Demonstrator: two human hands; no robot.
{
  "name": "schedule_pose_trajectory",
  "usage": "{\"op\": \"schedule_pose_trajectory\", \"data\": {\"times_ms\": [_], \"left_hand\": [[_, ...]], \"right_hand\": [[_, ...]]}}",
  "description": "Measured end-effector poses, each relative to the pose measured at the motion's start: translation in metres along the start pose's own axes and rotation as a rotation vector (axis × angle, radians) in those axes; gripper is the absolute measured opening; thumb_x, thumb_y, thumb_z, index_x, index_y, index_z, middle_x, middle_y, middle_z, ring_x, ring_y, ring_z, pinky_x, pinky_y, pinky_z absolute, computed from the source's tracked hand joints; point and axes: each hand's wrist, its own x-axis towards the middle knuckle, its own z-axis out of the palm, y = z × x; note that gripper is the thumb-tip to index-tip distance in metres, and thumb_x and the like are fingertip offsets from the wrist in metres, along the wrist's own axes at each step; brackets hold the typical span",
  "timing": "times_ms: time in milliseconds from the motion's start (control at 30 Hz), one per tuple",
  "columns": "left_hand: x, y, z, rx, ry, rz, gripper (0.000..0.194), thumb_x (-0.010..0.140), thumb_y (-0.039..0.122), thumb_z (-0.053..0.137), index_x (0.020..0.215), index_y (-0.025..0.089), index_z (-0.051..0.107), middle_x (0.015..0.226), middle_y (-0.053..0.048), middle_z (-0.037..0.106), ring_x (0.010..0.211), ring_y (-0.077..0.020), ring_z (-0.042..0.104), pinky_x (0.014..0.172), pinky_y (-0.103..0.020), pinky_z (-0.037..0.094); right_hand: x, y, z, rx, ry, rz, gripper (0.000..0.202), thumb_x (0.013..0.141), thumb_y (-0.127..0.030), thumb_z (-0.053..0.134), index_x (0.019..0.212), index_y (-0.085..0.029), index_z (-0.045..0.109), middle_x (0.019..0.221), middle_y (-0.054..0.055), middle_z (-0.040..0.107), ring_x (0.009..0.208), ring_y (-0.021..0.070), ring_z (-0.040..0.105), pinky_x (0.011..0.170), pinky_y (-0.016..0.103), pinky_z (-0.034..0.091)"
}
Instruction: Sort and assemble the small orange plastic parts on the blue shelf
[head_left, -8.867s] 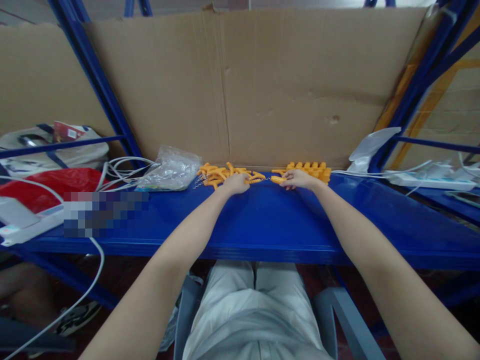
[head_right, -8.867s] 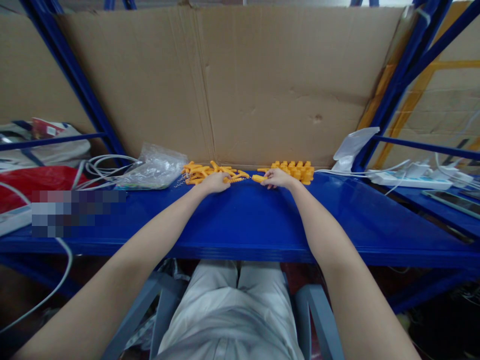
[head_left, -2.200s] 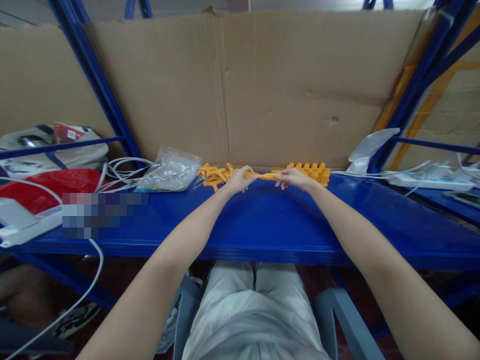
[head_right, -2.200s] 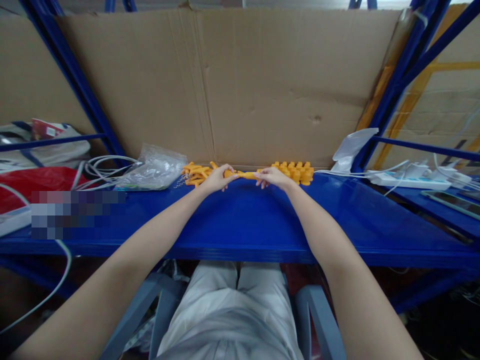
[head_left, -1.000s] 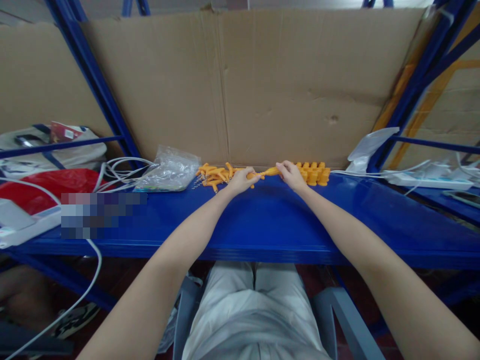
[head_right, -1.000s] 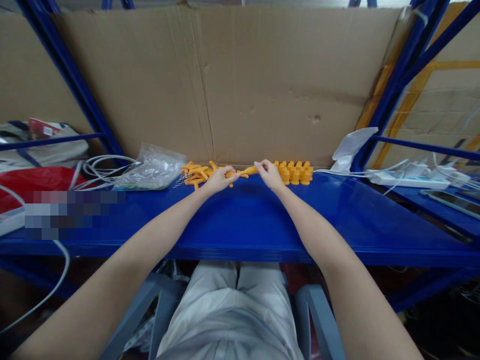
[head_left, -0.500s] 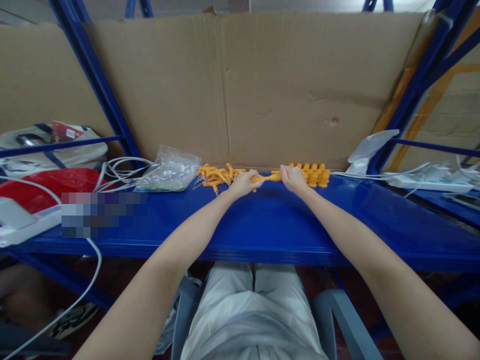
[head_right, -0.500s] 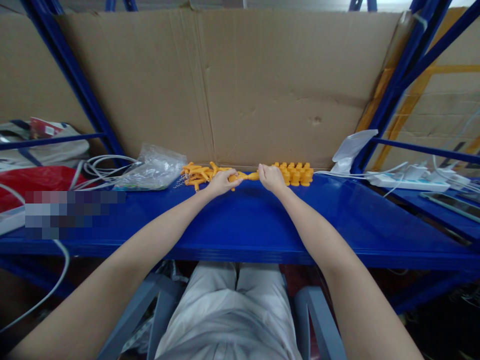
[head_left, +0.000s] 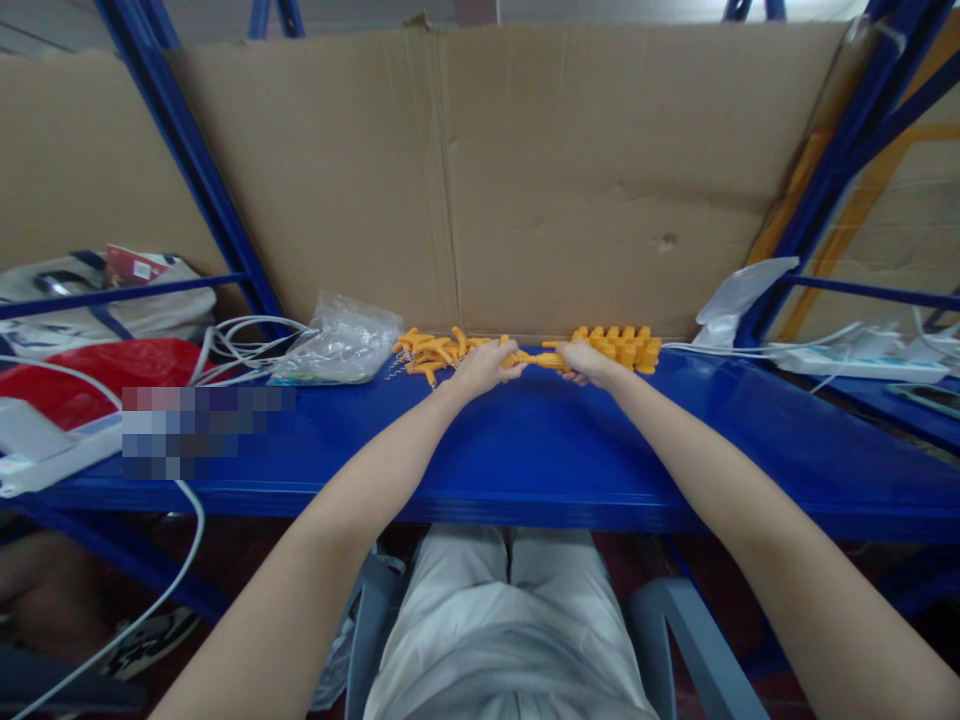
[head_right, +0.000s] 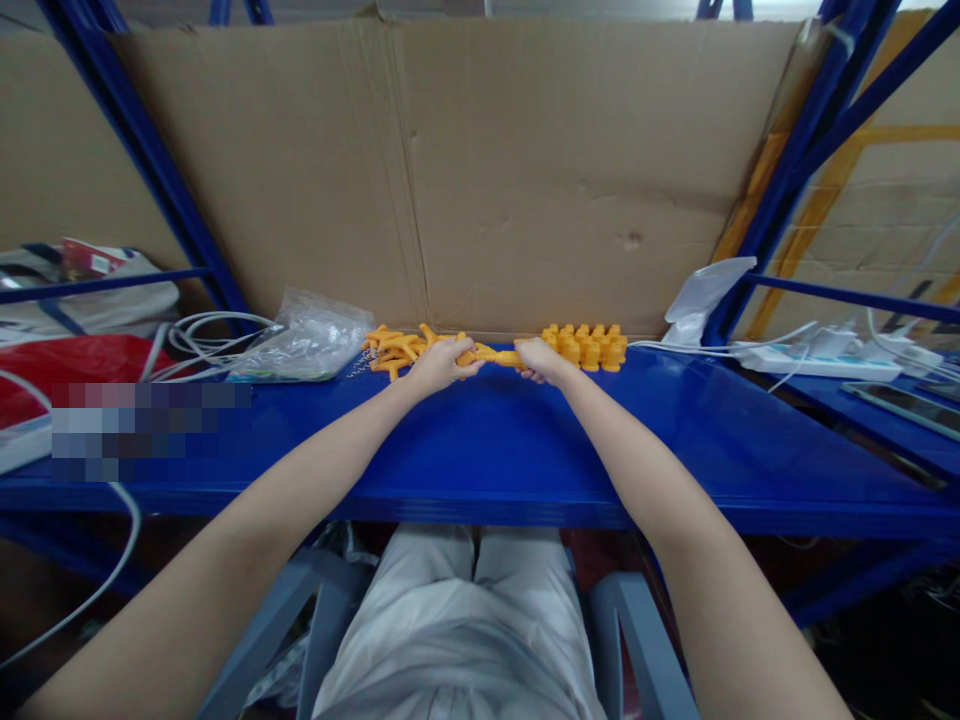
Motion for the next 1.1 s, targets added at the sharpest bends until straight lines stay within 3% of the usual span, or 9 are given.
{"op": "schedule_pose_trajectory", "data": {"times_ms": [100, 133, 200, 267, 400, 533, 633, 867, 1100], "left_hand": [[0.002, 0.002, 0.000, -0.024, 0.000, -0.005, 0.016, 0.088, 0.034, 0.068, 0.089, 0.018, 0.064, 0.085, -0.005, 0.068, 0.081, -0.0207, 0.067, 0.075, -0.028, 0.045], [0.002, 0.002, 0.000, -0.050, -0.002, -0.015, 0.017, 0.088, 0.035, 0.068, 0.086, 0.018, 0.064, 0.082, -0.004, 0.067, 0.078, -0.0200, 0.066, 0.073, -0.027, 0.045], [0.004, 0.001, 0.001, -0.131, -0.005, -0.057, 0.019, 0.087, 0.035, 0.068, 0.081, 0.019, 0.062, 0.073, -0.001, 0.064, 0.072, -0.0179, 0.063, 0.070, -0.026, 0.043], [0.005, -0.002, 0.002, -0.235, -0.008, -0.117, 0.022, 0.086, 0.036, 0.069, 0.076, 0.019, 0.059, 0.067, 0.002, 0.060, 0.067, -0.0159, 0.060, 0.066, -0.025, 0.041], [0.004, -0.007, 0.000, -0.441, -0.070, -0.237, 0.029, 0.086, 0.038, 0.069, 0.069, 0.019, 0.055, 0.058, 0.004, 0.056, 0.055, -0.0117, 0.054, 0.057, -0.023, 0.038], [0.001, -0.005, -0.005, -0.597, -0.221, -0.341, 0.027, 0.090, 0.040, 0.066, 0.075, 0.020, 0.057, 0.051, 0.006, 0.052, 0.039, -0.0081, 0.042, 0.044, -0.021, 0.032], [0.000, 0.000, -0.009, -0.622, -0.265, -0.359, 0.028, 0.090, 0.039, 0.067, 0.074, 0.020, 0.055, 0.050, 0.006, 0.052, 0.036, -0.0069, 0.039, 0.041, -0.019, 0.029], [-0.001, 0.012, -0.014, -0.590, -0.236, -0.365, 0.026, 0.089, 0.035, 0.068, 0.073, 0.018, 0.056, 0.049, 0.007, 0.051, 0.038, -0.0051, 0.039, 0.043, -0.018, 0.029], [0.002, 0.007, -0.007, -0.598, -0.168, -0.289, 0.030, 0.083, 0.036, 0.073, 0.069, 0.018, 0.054, 0.050, 0.009, 0.050, 0.048, -0.0063, 0.046, 0.056, -0.019, 0.038]], "right_hand": [[-0.004, -0.007, -0.005, 0.025, -0.143, 0.207, 0.052, 0.090, -0.065, 0.057, 0.062, -0.022, 0.057, 0.043, 0.002, 0.041, 0.036, 0.0084, 0.029, 0.041, 0.026, 0.025], [-0.006, -0.008, -0.006, 0.019, -0.157, 0.202, 0.054, 0.090, -0.068, 0.056, 0.063, -0.022, 0.057, 0.045, 0.002, 0.043, 0.037, 0.0080, 0.029, 0.042, 0.026, 0.026], [-0.008, -0.011, -0.008, -0.037, -0.112, 0.100, 0.060, 0.093, -0.072, 0.049, 0.065, -0.021, 0.059, 0.048, 0.004, 0.049, 0.039, 0.0094, 0.035, 0.047, 0.029, 0.032], [-0.010, -0.011, -0.008, -0.156, 0.014, -0.070, 0.061, 0.098, -0.070, 0.041, 0.070, -0.020, 0.061, 0.056, 0.005, 0.057, 0.046, 0.0134, 0.048, 0.056, 0.032, 0.041], [-0.016, -0.014, -0.004, -0.545, 0.258, -0.365, 0.049, 0.106, -0.053, 0.035, 0.085, -0.020, 0.064, 0.080, 0.009, 0.072, 0.078, 0.0228, 0.068, 0.074, 0.033, 0.045], [-0.024, -0.018, 0.001, -0.867, 0.280, -0.412, 0.047, 0.109, -0.042, 0.030, 0.099, -0.019, 0.069, 0.100, 0.013, 0.077, 0.097, 0.0261, 0.072, 0.080, 0.031, 0.045], [-0.028, -0.019, 0.003, -0.992, 0.257, -0.395, 0.050, 0.110, -0.037, 0.027, 0.107, -0.017, 0.073, 0.110, 0.015, 0.078, 0.104, 0.0275, 0.073, 0.083, 0.032, 0.046], [-0.025, -0.016, 0.002, -1.029, 0.290, -0.359, 0.059, 0.110, -0.035, 0.023, 0.106, -0.015, 0.078, 0.110, 0.016, 0.079, 0.108, 0.0306, 0.073, 0.090, 0.036, 0.049], [-0.018, -0.016, -0.001, -0.951, 0.268, -0.345, 0.057, 0.109, -0.033, 0.026, 0.098, -0.015, 0.079, 0.102, 0.017, 0.079, 0.103, 0.0302, 0.073, 0.091, 0.038, 0.049]]}}
